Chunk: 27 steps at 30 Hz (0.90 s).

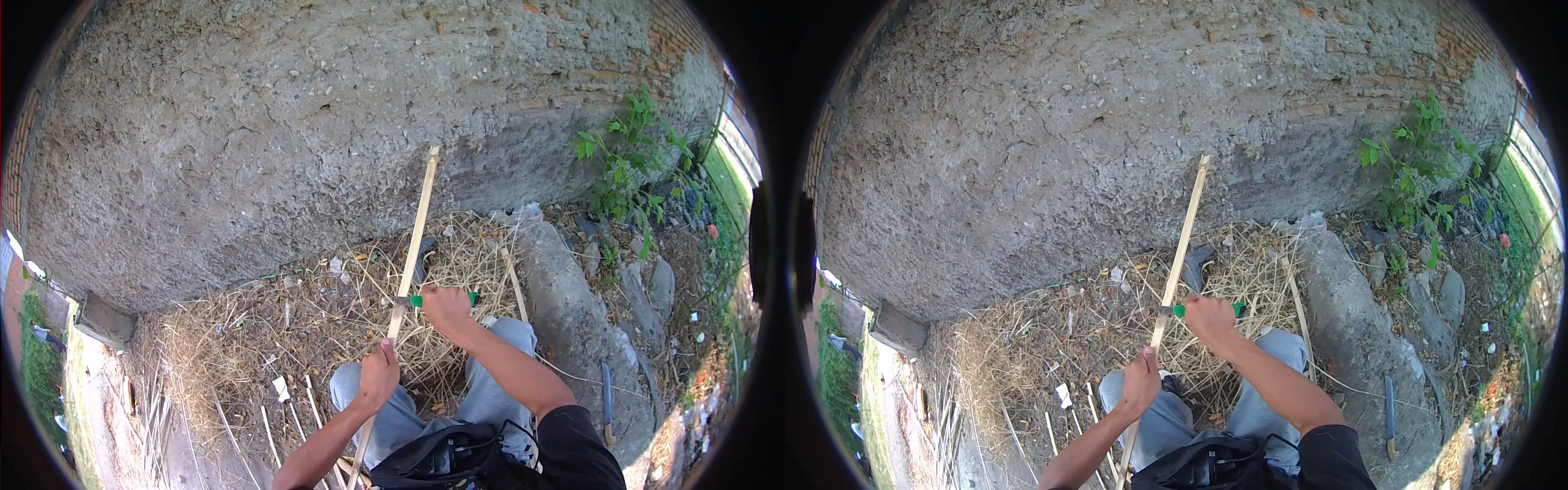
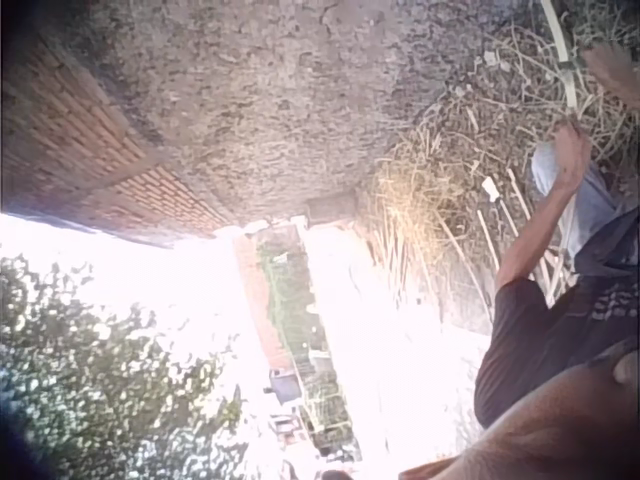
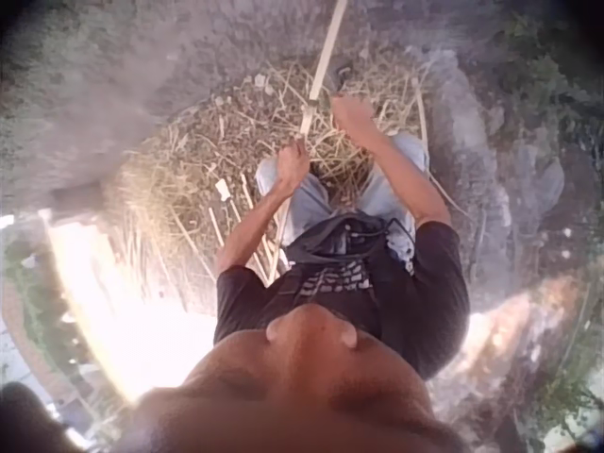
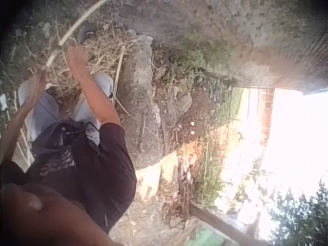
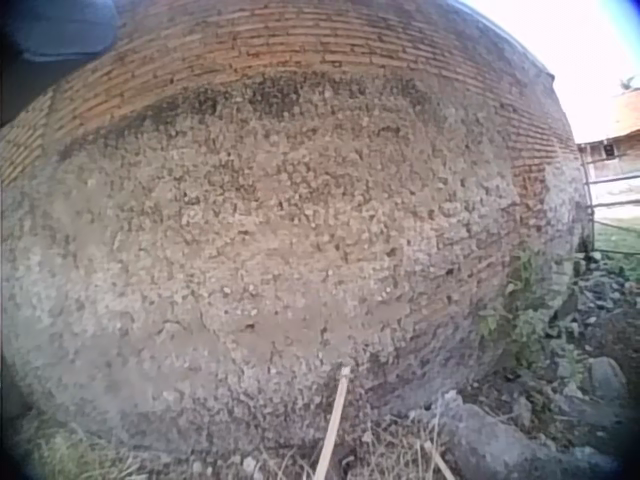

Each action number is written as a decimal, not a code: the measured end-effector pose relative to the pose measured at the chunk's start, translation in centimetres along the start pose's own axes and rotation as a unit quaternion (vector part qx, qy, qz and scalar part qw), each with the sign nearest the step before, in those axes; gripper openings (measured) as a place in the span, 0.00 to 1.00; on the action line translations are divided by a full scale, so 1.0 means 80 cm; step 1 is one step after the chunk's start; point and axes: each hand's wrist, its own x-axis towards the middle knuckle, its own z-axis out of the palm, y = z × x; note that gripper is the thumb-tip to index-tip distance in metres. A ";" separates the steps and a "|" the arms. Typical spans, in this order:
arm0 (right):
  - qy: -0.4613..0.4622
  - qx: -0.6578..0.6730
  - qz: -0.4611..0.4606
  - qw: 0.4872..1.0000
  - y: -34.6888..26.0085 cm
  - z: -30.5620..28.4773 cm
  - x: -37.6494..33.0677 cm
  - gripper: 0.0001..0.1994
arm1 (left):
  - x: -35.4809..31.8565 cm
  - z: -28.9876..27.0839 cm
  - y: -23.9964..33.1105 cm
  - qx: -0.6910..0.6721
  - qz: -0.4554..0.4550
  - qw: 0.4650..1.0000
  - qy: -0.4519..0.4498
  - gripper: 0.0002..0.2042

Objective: The person shaves a long bamboo strip using a utility knife, peeling shavings along its length, and holds the strip horizontally with both hands.

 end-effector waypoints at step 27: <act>-0.016 -0.055 0.130 0.990 0.119 -0.004 0.089 0.08 | -0.159 -0.112 -0.060 0.034 -0.035 0.991 -0.125 0.24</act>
